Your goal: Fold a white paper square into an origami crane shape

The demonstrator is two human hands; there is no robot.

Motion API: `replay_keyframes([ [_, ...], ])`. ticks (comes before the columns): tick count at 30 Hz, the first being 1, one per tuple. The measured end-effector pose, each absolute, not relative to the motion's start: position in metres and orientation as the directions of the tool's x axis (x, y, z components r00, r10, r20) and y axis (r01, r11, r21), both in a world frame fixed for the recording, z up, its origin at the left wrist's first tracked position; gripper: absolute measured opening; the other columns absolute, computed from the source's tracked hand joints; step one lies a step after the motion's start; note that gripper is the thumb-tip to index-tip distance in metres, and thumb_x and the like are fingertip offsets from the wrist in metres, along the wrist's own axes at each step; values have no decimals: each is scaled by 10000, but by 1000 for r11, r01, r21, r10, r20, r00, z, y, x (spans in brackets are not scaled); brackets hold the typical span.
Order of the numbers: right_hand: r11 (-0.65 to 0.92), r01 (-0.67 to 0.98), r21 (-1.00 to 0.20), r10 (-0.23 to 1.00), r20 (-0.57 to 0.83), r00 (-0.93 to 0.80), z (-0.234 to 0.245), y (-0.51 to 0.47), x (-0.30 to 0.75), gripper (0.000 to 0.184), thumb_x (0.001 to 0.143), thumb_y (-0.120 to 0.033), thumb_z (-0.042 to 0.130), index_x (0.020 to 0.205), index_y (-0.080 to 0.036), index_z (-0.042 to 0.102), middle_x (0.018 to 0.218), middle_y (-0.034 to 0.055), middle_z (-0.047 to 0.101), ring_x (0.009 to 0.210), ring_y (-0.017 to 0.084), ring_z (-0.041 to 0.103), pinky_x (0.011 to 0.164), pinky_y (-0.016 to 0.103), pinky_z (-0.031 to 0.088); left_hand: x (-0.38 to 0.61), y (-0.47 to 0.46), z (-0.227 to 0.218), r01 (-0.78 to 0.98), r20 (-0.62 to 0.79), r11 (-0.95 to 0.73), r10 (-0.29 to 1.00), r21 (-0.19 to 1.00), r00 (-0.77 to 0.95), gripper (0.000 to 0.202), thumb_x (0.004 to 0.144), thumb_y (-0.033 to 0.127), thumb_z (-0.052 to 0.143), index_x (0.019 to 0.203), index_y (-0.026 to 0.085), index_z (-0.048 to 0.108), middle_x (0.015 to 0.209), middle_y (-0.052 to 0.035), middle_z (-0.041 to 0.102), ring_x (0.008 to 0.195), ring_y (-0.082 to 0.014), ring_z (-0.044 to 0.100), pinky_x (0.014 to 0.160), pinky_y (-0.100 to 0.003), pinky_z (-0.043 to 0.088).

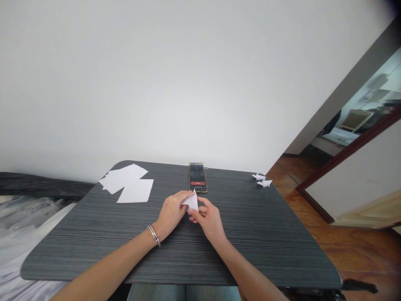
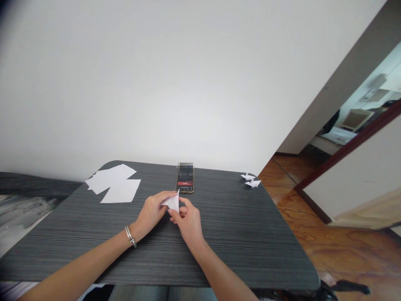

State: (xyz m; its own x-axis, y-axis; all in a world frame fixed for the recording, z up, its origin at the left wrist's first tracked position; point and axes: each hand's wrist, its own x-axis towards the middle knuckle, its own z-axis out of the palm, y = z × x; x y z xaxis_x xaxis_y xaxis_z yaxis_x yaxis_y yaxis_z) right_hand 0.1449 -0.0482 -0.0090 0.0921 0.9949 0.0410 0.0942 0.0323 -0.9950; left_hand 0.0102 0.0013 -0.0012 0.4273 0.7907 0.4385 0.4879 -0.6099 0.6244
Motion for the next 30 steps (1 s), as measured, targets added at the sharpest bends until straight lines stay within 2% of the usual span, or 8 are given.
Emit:
replay_keyframes([
  [4,17,84,-996,996,24,81,-8,-47,149,450,683,-377,634,1029,-98,560,634,71,696,583,232,672,521,321,550,10,2,1,458,419,-588,804,667,423,477,650,-13,430,1037,208,601,1069,-45,629,964,-194,580,867,-346,435],
  [6,27,91,-996,995,35,97,-6,-46,151,429,687,-386,626,1005,-101,581,630,74,699,584,234,674,516,319,551,11,3,4,421,397,-567,812,708,428,440,681,22,457,1054,211,592,1059,-47,629,930,-193,587,825,-341,455],
  [9,57,131,-990,989,74,131,-4,-45,155,404,707,-391,605,999,-111,595,642,74,704,581,229,675,515,315,554,11,4,11,309,324,-500,818,809,475,426,706,85,512,1111,212,552,1084,-62,604,909,-193,579,706,-300,490],
  [15,113,266,-957,978,154,138,-4,-45,161,310,767,-333,550,1017,-158,604,645,37,705,598,207,675,547,305,557,10,3,23,75,205,-290,814,954,543,456,709,234,606,1153,199,506,1183,-100,535,987,-223,538,687,-294,497],
  [18,150,374,-915,969,212,128,-7,-46,163,270,790,-286,522,1028,-191,605,650,20,704,595,192,673,579,296,550,11,2,24,45,183,-241,835,970,519,391,722,259,599,1102,189,541,1158,-97,551,970,-218,542,687,-290,497],
  [23,225,525,-821,942,321,97,-10,-48,163,287,806,-248,493,1079,-230,580,645,3,698,630,195,675,584,273,530,15,-1,22,69,200,-258,868,964,455,367,707,211,593,1070,178,549,1126,-90,561,944,-210,544,634,-266,498],
  [30,291,670,-683,902,429,46,-5,-50,161,308,814,-239,488,1110,-206,565,622,14,698,573,183,667,549,224,481,14,-2,23,95,213,-279,877,956,430,340,719,165,556,1059,177,562,1074,-81,594,931,-205,561,667,-273,496],
])
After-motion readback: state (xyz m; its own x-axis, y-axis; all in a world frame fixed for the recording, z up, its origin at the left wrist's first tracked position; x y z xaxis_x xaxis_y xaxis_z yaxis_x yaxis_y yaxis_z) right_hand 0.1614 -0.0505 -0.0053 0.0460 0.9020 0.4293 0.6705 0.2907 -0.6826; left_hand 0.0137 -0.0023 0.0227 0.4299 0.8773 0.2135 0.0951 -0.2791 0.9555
